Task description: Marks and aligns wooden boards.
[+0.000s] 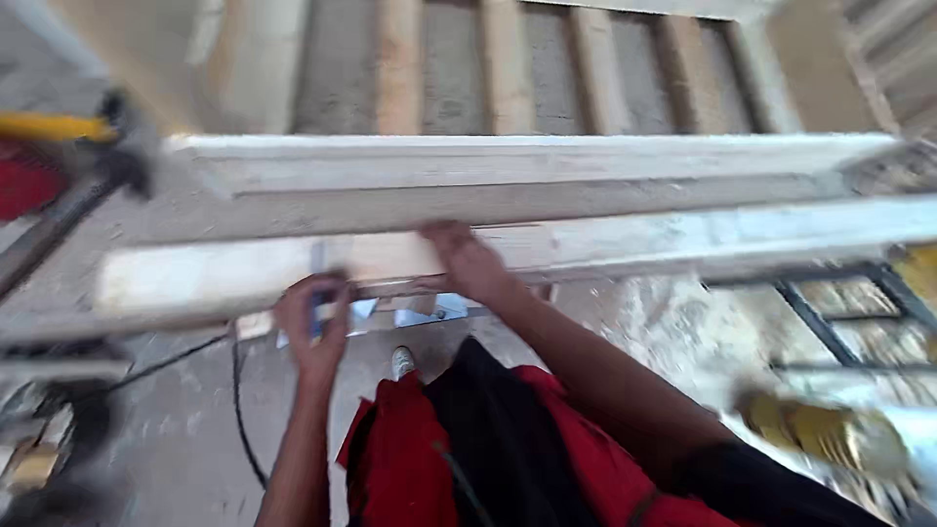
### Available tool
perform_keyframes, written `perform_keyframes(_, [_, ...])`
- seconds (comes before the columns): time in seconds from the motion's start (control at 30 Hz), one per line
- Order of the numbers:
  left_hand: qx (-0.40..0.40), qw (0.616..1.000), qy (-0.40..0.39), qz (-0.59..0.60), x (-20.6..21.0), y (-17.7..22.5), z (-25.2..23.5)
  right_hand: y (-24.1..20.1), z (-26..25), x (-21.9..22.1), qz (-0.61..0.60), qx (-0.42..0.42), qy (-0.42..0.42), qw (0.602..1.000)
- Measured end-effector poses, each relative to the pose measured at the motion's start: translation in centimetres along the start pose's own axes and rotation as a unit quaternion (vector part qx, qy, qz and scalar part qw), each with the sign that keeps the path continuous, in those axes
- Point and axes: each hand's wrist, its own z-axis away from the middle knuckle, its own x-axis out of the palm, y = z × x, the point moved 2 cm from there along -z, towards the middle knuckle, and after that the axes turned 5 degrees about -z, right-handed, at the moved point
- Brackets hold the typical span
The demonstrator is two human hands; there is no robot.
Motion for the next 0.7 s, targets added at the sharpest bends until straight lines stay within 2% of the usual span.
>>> perform_keyframes(0.1, [0.014,0.999,-0.007,0.051,-0.5,5.1,-2.4,0.5,0.2,-0.2,0.025,-0.020,0.026,0.999])
perform_keyframes(0.17, [0.048,0.994,-0.024,0.094,0.9,8.9,-4.6,0.9,-0.3,-0.1,0.008,-0.033,0.018,0.999])
perform_keyframes(0.33, [0.142,0.955,-0.227,0.130,9.0,15.0,-8.7,1.7,-0.1,-0.2,-0.022,-0.054,0.029,0.998])
perform_keyframes(0.4, [0.183,0.930,-0.295,0.124,12.2,16.6,-10.4,1.5,0.8,-1.7,-0.059,-0.041,0.032,0.997])
perform_keyframes(0.43, [0.201,0.916,-0.326,0.120,13.8,17.5,-11.1,1.3,1.2,-3.0,-0.084,-0.023,-0.003,0.996])
perform_keyframes(0.5, [0.231,0.885,-0.397,0.077,16.9,18.8,-11.9,1.3,1.6,-4.0,-0.113,-0.004,-0.034,0.993])
perform_keyframes(0.57, [0.255,0.848,-0.462,-0.042,19.9,19.6,-11.8,1.7,1.8,-2.8,-0.117,0.005,-0.004,0.993])
perform_keyframes(0.63, [0.234,0.811,-0.509,-0.167,22.6,19.7,-10.7,2.2,1.7,-0.8,-0.127,0.023,0.071,0.989])
perform_keyframes(0.7, [0.198,0.797,-0.520,-0.233,25.1,18.7,-9.3,2.5,1.4,-0.8,-0.192,0.064,0.046,0.978])
